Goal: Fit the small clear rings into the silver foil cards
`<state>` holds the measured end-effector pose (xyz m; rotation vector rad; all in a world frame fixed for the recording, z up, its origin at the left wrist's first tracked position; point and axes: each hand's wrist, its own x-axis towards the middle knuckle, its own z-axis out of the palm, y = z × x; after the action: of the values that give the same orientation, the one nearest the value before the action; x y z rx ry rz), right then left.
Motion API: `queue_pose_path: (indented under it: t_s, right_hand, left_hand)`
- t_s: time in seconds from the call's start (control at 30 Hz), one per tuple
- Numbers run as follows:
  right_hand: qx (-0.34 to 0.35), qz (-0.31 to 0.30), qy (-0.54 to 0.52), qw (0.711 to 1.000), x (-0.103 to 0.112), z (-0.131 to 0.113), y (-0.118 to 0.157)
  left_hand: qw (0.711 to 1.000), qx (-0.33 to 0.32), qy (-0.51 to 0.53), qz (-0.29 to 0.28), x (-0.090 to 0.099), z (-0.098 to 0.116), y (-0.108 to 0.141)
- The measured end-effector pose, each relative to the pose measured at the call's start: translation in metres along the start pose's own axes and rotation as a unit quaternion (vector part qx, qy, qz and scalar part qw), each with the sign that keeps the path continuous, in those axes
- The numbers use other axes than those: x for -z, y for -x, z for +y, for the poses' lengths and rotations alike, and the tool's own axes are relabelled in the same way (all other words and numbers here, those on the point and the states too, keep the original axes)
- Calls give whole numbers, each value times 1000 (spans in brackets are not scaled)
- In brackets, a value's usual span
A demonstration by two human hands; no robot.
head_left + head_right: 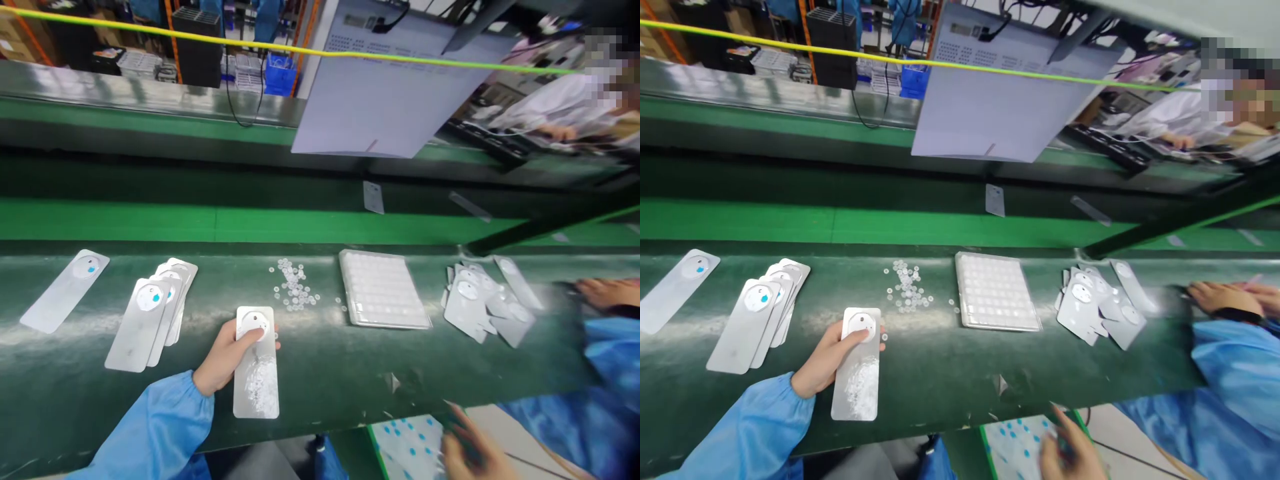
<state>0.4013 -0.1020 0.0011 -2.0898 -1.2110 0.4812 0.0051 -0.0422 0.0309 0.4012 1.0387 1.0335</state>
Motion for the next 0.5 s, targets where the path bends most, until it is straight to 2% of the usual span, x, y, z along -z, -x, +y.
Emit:
queue_pose_path:
  t_s: [0.03, 0.1, 0.17, 0.23, 0.33, 0.4, 0.5]
  right_hand:
    - [25, -4, 18, 1000, -23, -25, 9]
    - [151, -95, -44, 983, -76, -80, 24]
    - [274, -193, -77, 939, -122, -124, 33]
    - [350, -232, -75, 905, -153, -149, 35]
    - [412, -226, -36, 882, -169, -154, 35]
    - [442, -220, -16, 869, -166, -147, 36]
    - [489, -220, 8, 844, -149, -134, 50]
  left_hand:
    - [1000, -7, -5, 4, 1, 0, -1]
    - [1000, -17, -13, 22, 5, 2, -2]
    - [998, -30, -20, 44, 10, 5, -4]
    - [997, -50, -23, 61, 15, 9, -6]
    - [995, -72, -14, 73, 20, 11, -7]
    - [994, -76, -7, 73, 20, 12, -6]
    - [994, -78, 0, 72, 18, 12, -6]
